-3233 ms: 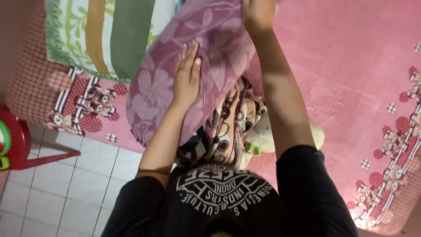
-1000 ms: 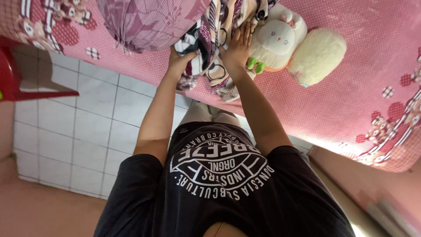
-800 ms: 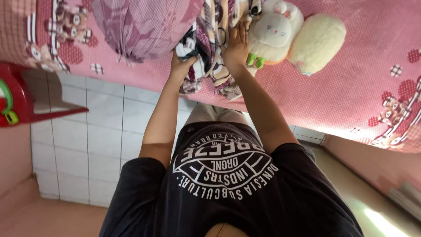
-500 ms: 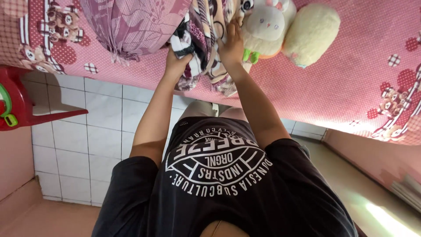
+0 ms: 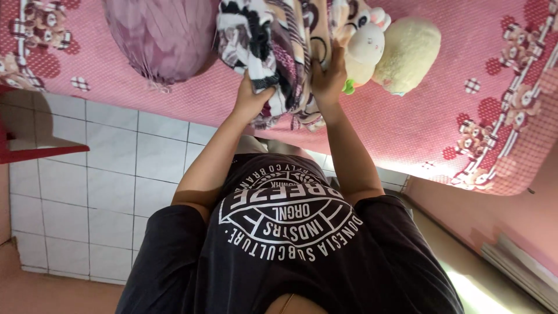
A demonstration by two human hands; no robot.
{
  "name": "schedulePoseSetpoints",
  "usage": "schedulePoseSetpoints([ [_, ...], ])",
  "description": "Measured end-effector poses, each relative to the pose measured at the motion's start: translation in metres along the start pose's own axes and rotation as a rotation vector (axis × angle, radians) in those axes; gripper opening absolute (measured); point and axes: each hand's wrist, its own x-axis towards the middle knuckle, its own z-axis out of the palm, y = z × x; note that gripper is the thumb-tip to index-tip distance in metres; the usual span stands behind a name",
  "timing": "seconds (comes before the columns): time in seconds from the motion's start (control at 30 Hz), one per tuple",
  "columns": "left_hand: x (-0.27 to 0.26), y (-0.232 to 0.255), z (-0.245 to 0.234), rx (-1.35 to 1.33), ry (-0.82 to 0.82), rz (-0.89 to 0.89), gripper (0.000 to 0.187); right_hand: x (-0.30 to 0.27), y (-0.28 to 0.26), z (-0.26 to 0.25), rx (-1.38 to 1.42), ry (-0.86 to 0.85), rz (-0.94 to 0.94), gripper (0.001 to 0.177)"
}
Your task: The person folds a green and white patterned pillowcase, then a purple floral pillowcase, and finally a patterned blanket on a bed. The person also briefly handles a stuffed toy before folding the blanket.
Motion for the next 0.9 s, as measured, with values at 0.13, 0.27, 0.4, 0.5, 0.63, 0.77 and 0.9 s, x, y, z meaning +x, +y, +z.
schedulePoseSetpoints([
  [0.13, -0.008, 0.064, 0.041, -0.053, -0.146, 0.121, 0.07, 0.01, 0.017, -0.052, -0.061, 0.079, 0.126, 0.046],
  [0.27, 0.003, 0.09, 0.079, -0.102, -0.267, 0.155, 0.068, 0.024, 0.028, -0.095, -0.01, 0.179, 0.07, 0.045],
  [0.4, 0.033, 0.06, 0.116, -0.096, -0.129, 0.166, 0.059, 0.018, 0.116, -0.092, -0.175, 0.11, 0.057, 0.081],
  [0.5, 0.049, 0.019, 0.12, -0.143, 0.018, 0.009, 0.048, 0.024, 0.103, -0.088, -0.153, -0.129, -0.111, 0.104],
  [0.63, 0.038, -0.017, 0.098, 0.186, -0.034, -0.274, 0.071, 0.033, 0.021, -0.078, -0.598, -0.613, 0.011, 0.091],
  [0.77, 0.014, -0.022, 0.089, 0.267, 0.039, -0.12, 0.084, 0.019, 0.02, -0.055, -0.885, -0.854, -0.09, 0.098],
  [0.9, 0.007, -0.016, 0.085, 0.482, 0.159, 0.01, 0.093, 0.034, 0.008, -0.063, -0.945, -0.998, -0.039, 0.098],
])
